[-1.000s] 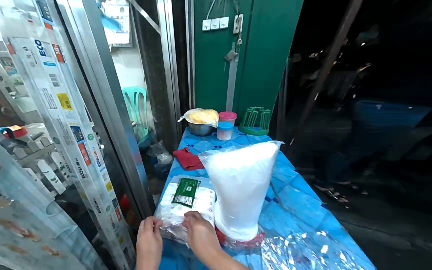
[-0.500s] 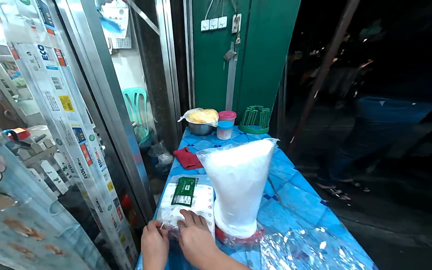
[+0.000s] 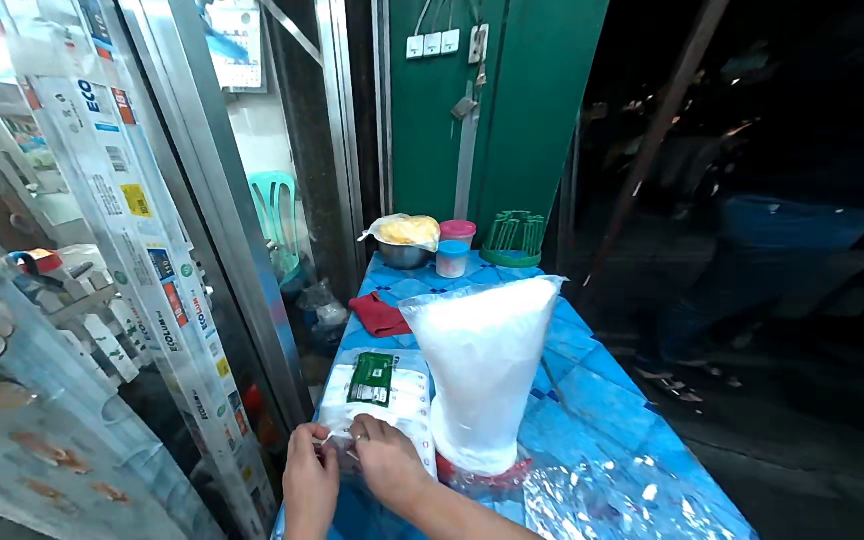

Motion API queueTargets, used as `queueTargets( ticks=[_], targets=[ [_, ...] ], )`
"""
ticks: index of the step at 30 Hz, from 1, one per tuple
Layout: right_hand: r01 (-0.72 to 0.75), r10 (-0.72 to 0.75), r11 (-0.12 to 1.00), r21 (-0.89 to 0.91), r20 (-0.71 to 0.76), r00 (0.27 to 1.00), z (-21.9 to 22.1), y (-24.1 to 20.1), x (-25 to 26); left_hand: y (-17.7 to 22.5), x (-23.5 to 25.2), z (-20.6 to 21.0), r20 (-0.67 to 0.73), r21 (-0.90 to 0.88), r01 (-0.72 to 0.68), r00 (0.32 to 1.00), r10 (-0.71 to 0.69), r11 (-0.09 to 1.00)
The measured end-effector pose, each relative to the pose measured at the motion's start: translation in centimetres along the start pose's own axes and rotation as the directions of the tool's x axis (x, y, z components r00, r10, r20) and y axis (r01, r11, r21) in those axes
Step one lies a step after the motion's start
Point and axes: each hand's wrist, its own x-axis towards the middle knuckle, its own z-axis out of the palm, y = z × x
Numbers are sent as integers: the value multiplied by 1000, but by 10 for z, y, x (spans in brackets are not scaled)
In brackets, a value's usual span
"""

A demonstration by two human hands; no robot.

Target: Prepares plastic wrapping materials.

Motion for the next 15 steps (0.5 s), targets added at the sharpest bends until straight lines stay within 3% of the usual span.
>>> queueTargets(
  ticks=[5, 9, 12, 13, 15],
  targets=[
    [-3, 16, 998, 68, -188, 982, 0, 11, -1, -1, 3, -7, -39, 82, -175, 983, 179, 981],
    [22, -2, 996, 90, -215, 977, -1, 14, -6, -3, 4, -7, -60, 138, -193, 977, 203, 971],
    [105, -65, 990, 89, -370, 927, 10, 19, -4, -16, 6, 0, -89, 197, -267, 953, 288, 943],
    [119, -72, 988, 103, -378, 923, 10, 20, -3, -22, 6, 4, -120, 222, -305, 934, 336, 926],
    [40, -5, 983, 177, -193, 981, -5, 16, -3, -26, 1, 9, -155, 251, -322, 918, 366, 913]
  ],
)
